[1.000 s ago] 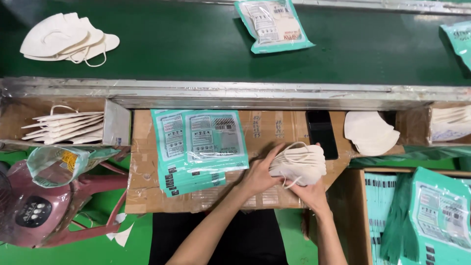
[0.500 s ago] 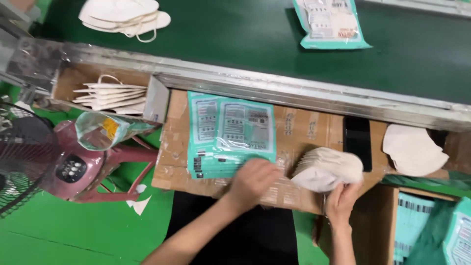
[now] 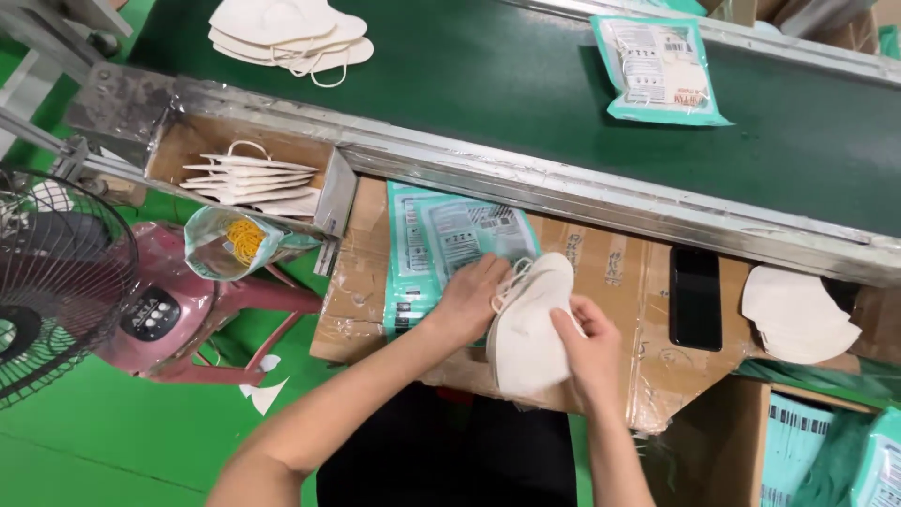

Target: Packing stacks of face masks into individual green plastic pouches in a manufacturing setting.

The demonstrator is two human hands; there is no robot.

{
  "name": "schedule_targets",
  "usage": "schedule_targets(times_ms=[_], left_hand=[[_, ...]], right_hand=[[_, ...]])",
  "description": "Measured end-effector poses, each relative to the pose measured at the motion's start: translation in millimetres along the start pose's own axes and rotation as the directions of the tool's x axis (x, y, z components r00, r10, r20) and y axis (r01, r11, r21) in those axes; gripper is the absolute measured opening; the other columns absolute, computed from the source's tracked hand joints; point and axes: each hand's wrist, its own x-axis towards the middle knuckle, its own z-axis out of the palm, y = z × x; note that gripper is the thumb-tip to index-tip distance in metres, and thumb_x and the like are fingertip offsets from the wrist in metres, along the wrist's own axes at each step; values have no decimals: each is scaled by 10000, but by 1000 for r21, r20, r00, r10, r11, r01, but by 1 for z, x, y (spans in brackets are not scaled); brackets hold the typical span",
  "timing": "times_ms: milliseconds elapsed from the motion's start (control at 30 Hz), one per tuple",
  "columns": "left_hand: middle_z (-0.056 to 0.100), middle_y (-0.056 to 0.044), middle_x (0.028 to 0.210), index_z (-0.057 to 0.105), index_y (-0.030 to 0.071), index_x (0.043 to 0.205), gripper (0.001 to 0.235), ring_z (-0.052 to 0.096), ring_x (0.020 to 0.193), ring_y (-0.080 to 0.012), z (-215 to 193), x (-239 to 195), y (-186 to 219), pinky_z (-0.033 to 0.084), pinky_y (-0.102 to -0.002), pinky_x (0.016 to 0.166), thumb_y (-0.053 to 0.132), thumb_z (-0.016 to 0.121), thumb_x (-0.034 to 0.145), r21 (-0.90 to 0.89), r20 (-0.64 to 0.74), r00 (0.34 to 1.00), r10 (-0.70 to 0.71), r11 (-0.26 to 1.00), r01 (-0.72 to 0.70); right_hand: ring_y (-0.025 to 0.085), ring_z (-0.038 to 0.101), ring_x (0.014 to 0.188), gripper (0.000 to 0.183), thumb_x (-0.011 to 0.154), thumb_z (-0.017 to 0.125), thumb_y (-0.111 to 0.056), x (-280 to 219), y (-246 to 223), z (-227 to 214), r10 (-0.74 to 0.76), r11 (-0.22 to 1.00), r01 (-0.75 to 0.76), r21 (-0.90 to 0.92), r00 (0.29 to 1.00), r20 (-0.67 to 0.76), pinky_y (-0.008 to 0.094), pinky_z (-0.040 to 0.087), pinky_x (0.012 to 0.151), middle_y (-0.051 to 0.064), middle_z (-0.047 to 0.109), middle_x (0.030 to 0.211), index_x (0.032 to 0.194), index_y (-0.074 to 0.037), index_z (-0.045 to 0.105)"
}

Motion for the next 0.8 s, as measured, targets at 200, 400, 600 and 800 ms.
schedule_targets(times_ms=[200, 400, 600, 800], left_hand=[[597, -124, 949, 603, 22, 936, 168, 620, 923, -308, -45, -3, 11, 542, -376, 775, 31, 671, 782, -112, -207, 977, -57, 993, 34], [621, -108, 981, 647, 32, 986, 172, 631, 939, -302, -89, 5, 15, 535, -424, 819, 44, 657, 815, -36, -404, 913, -53, 998, 42], [640, -118, 1018, 627, 21, 1047, 158, 658, 990, -303, -102, -6, 49, 547, -403, 915, 61, 664, 899, -223, -312, 948, 69, 964, -144], [721, -74, 1141, 646, 35, 1232, 313, 680, 1022, -171, -42, -38, 44, 550, -318, 917, 186, 630, 958, -930, 364, 591, -720, -251, 267]], right_hand=[[83, 672, 870, 262, 901, 683, -76, 25, -2, 10, 139, 970, -170, 176, 975, 176, 235, 542, 772, 46, 742, 1016, 1156, -35, 733], [129, 674, 865, 192, 820, 805, -94, -10, -55, 50, -396, 715, 327, -617, 918, 28, 287, 529, 784, 68, 686, 956, 970, 6, 738], [149, 602, 1020, 196, 872, 767, -83, -6, -43, 43, -432, 877, 392, -277, 897, -98, 296, 491, 876, 77, 632, 1162, 1049, -1, 749], [190, 607, 1092, 200, 851, 793, 27, -3, -43, 48, -337, 881, 315, -352, 941, -2, 317, 488, 940, 87, 636, 1177, 1046, 34, 750]])
